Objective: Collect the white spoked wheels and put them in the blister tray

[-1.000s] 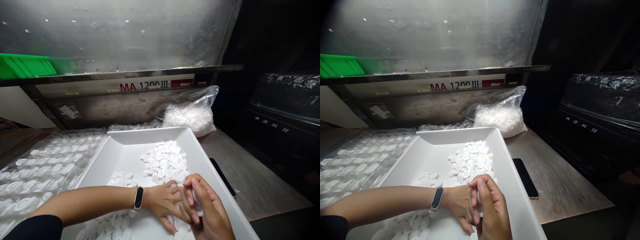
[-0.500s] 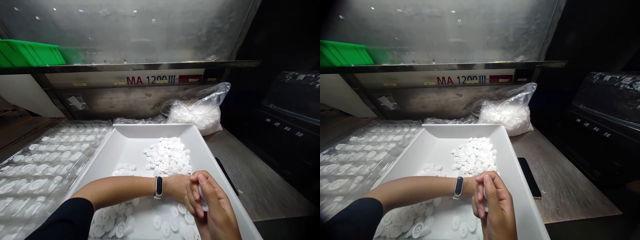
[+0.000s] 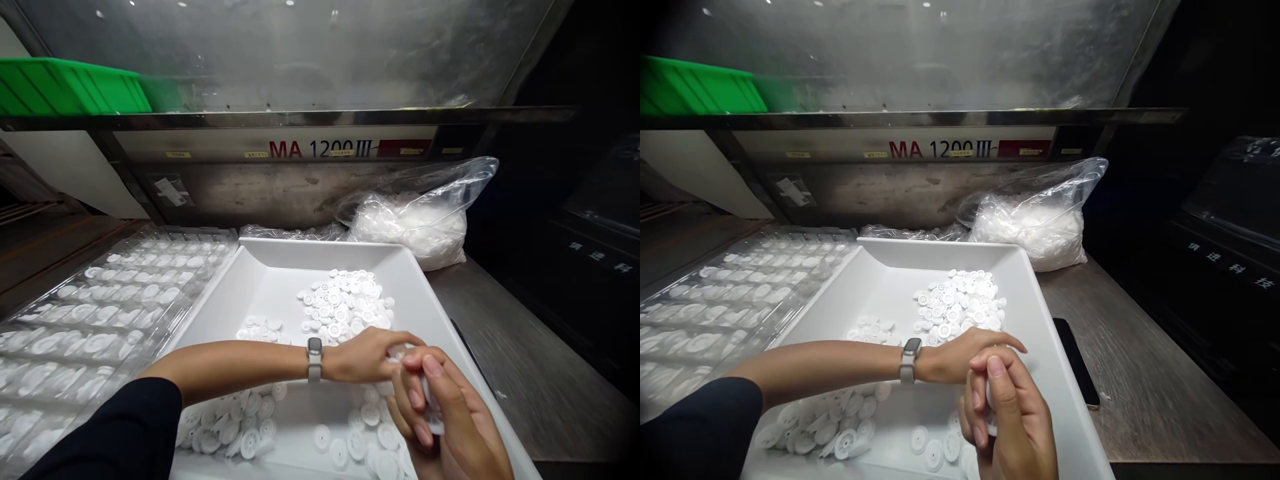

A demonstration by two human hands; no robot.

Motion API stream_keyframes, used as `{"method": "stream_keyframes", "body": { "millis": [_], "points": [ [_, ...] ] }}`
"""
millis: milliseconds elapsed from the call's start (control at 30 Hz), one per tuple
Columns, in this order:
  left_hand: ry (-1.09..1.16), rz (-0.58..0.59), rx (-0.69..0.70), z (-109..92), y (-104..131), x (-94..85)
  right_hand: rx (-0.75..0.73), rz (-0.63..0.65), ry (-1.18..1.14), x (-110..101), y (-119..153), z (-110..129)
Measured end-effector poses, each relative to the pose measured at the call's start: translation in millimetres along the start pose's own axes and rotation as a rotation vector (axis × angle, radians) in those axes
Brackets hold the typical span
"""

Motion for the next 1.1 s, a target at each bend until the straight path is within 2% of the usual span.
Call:
{"method": "stream_keyframes", "body": {
  "millis": [133, 267, 333, 433, 633, 733, 900, 1100],
  "points": [
    [0.092, 0.008, -0.207, 4, -2, -2.1, -0.125, -0.058, 0.18, -8, -5, 2],
    [0.321, 0.012, -0.348, 4, 24, 0.1, -0.461, -0.15, 0.54, -20, -10, 5],
    [0.435, 0.002, -0.383, 6, 41, 4.8, -0.607, -0.112, 0.664, -20, -11, 6],
    [0.53, -0.035, -0.411, 12, 57, 13.9, -0.693, -0.018, 0.766, -19, -12, 4],
    [0.469, -0.077, -0.37, 16, 59, 26.6, -0.884, 0.087, 0.9, -31, -18, 6],
    [0.417, -0.084, -0.389, 18, 58, 26.8, -0.92, 0.126, 0.972, -42, -26, 1],
    [0.363, -0.122, -0.422, 32, 53, 21.4, -0.87, 0.191, 1.076, -58, -35, -8],
    [0.33, -0.085, -0.481, 50, 49, 26.4, -0.841, 0.191, 1.131, -75, -37, -8]
  ]
}}
Point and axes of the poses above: each hand's wrist, its own y-axis away from the middle knuckle, its own x-axis out of the palm, z = x × y, the point moved 4 cm from there along -y, towards the middle knuckle, and after that the axes turned 14 degrees about -z, right-handed, at the moved point
